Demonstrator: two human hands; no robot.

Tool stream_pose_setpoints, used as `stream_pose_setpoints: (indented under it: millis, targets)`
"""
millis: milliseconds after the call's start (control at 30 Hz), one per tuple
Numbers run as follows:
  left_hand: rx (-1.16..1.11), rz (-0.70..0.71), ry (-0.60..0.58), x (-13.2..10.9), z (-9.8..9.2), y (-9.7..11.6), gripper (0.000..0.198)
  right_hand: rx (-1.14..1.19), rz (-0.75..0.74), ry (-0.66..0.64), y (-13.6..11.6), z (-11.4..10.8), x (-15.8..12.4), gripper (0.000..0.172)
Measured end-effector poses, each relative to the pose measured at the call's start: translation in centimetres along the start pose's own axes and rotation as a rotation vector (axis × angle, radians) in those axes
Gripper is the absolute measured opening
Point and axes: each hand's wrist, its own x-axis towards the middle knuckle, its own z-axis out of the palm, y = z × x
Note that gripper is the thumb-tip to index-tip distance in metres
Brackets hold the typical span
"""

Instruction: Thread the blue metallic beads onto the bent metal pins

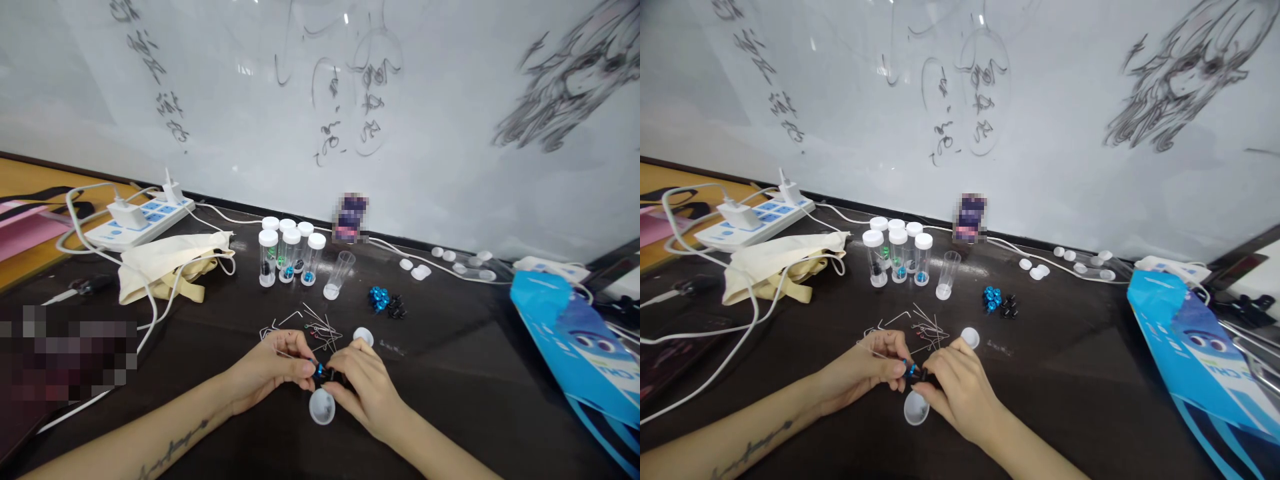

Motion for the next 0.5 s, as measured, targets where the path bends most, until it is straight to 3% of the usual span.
stream_pose_setpoints:
  millis: [167, 300, 433, 500]
  targets:
    - [-0.008, 0.007, 0.006, 0.02, -0.03, 0.01, 0.021, -0.002, -0.017, 0.029, 0.18, 0.16, -0.19, 0.006]
    - [0.013, -0.001, -0.005, -0.02, 0.05, 0.05, 0.022, -0.013, -0.010, 0.009, 0.13, 0.06, -0.14, 0.024]
    - [-0.011, 0.007, 0.002, 0.03, 0.02, 0.07, 0.021, -0.014, -0.010, 0.032, 0.19, 0.14, -0.19, 0.007]
    - [-0.014, 0.008, -0.001, 0.07, -0.04, 0.01, 0.020, -0.009, -0.014, 0.032, 0.22, 0.18, -0.22, 0.006]
